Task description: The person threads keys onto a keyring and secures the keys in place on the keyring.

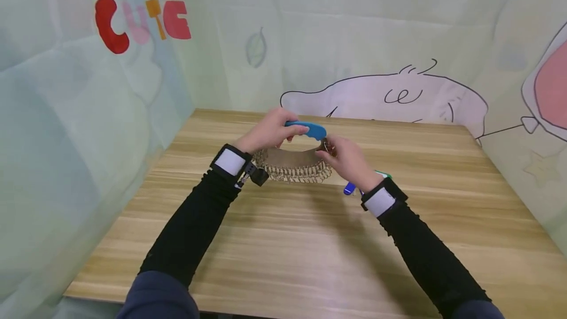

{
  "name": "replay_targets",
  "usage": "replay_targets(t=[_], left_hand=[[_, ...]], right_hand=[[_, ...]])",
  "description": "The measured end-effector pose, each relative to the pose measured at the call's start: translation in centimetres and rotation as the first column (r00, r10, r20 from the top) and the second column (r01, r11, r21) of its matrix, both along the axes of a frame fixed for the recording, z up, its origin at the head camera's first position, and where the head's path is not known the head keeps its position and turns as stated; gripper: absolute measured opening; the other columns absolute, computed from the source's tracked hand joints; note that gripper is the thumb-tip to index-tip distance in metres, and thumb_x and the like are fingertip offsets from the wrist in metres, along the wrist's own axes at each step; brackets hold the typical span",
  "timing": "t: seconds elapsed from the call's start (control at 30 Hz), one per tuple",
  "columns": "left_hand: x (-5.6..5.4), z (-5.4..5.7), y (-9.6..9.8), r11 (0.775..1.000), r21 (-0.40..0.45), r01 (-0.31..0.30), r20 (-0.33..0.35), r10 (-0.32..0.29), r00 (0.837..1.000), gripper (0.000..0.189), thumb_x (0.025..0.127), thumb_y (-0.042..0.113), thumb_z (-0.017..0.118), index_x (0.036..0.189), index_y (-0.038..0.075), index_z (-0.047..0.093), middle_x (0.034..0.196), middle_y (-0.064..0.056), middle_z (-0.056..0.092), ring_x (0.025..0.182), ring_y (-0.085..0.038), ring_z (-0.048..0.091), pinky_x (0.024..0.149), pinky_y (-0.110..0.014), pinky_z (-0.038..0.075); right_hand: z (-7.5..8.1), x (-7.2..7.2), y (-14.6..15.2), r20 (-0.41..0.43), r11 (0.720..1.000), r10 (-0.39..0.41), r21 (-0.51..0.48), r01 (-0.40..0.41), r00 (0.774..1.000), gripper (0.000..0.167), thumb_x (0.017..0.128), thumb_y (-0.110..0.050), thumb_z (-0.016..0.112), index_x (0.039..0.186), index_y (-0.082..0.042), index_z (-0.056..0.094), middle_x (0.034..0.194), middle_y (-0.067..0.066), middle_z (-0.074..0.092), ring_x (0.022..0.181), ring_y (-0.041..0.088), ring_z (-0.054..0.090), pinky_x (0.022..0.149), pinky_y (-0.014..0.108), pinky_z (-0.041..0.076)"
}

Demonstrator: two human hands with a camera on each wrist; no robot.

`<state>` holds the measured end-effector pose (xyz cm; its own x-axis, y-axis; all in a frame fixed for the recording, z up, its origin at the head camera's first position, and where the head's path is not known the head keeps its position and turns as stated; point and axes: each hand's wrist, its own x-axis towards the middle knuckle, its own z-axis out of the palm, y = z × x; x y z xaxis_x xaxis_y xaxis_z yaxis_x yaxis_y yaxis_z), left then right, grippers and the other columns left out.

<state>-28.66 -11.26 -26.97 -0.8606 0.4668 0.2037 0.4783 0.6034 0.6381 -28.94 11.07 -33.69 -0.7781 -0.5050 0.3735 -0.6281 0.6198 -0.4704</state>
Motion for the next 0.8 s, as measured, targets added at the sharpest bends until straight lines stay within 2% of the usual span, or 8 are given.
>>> replay_targets(t=[0.1,0.2,0.33,0.43,0.5,0.6,0.7,0.8], left_hand=[[0.1,0.0,-0.2,1.000,0.016,0.008,0.013,-0.008,1.000,0.028,0.096,0.025,0.060,0.074,0.007,0.058,0.060,-0.001,0.050,0.040,-0.010,0.037,0.042,-0.023,0.034],[0.3,0.0,-0.5,0.999,0.036,0.014,0.027,-0.014,1.000,0.028,0.095,0.025,0.060,0.073,0.007,0.058,0.059,0.000,0.048,0.040,-0.010,0.038,0.043,-0.023,0.034],[0.5,0.0,-0.7,0.997,0.080,0.016,0.063,-0.021,0.998,0.029,0.095,0.026,0.060,0.073,0.007,0.058,0.059,0.001,0.048,0.042,-0.011,0.040,0.044,-0.024,0.035],[0.6,0.1,-0.6,0.995,0.099,0.024,0.078,-0.032,0.996,0.030,0.095,0.027,0.060,0.073,0.008,0.059,0.059,0.001,0.048,0.043,-0.012,0.042,0.045,-0.024,0.036],[0.6,0.2,-0.5,0.995,0.097,0.035,0.071,-0.042,0.997,0.030,0.095,0.027,0.060,0.072,0.008,0.059,0.059,0.001,0.049,0.044,-0.013,0.043,0.046,-0.024,0.035],[0.7,0.3,-0.4,0.995,0.085,0.050,0.054,-0.055,0.997,0.030,0.096,0.027,0.060,0.072,0.009,0.059,0.060,0.000,0.050,0.044,-0.014,0.044,0.046,-0.023,0.034],[0.8,0.5,-0.3,0.994,0.095,0.058,0.063,-0.064,0.996,0.029,0.096,0.025,0.059,0.072,0.008,0.059,0.061,0.000,0.051,0.045,-0.013,0.045,0.046,-0.024,0.034],[0.9,0.6,-0.3,0.992,0.107,0.066,0.074,-0.074,0.994,0.028,0.096,0.024,0.058,0.073,0.007,0.058,0.062,-0.001,0.052,0.045,-0.014,0.045,0.046,-0.024,0.036]], right_hand=[[0.3,-0.2,0.8,0.044,0.995,0.064,-0.075,-0.060,0.997,0.019,0.094,-0.013,0.061,0.109,-0.002,0.065,0.089,0.012,0.069,0.070,0.021,0.060,0.060,0.023,0.047],[0.6,-0.2,1.6,0.069,0.990,0.075,-0.122,-0.067,0.995,0.023,0.094,-0.008,0.060,0.114,0.000,0.067,0.096,0.016,0.072,0.075,0.026,0.065,0.064,0.026,0.052],[0.8,-0.2,2.2,0.076,0.992,0.067,-0.113,-0.058,0.995,0.025,0.094,-0.007,0.059,0.116,0.001,0.066,0.103,0.017,0.072,0.088,0.029,0.067,0.078,0.038,0.055],[1.0,0.0,2.2,0.143,0.990,0.081,-0.122,-0.064,0.986,0.031,0.090,-0.005,0.059,0.121,-0.001,0.063,0.115,0.017,0.069,0.103,0.031,0.065,0.092,0.049,0.051],[1.0,0.2,2.0,0.188,0.987,0.102,-0.138,-0.076,0.977,0.034,0.087,-0.006,0.062,0.121,-0.003,0.061,0.119,0.016,0.067,0.111,0.032,0.062,0.097,0.052,0.048],[1.0,0.2,1.6,0.206,0.982,0.129,-0.160,-0.097,0.970,0.025,0.088,-0.012,0.068,0.111,-0.005,0.063,0.111,0.013,0.069,0.103,0.029,0.064,0.092,0.046,0.051],[1.1,0.1,1.6,0.151,0.980,0.124,-0.175,-0.097,0.981,0.017,0.087,-0.013,0.071,0.100,-0.004,0.067,0.097,0.012,0.071,0.090,0.024,0.064,0.082,0.036,0.051],[1.2,0.0,2.0,0.105,0.979,0.092,-0.190,-0.071,0.990,0.016,0.085,-0.010,0.071,0.100,-0.004,0.070,0.095,0.012,0.073,0.085,0.021,0.065,0.078,0.029,0.051]])
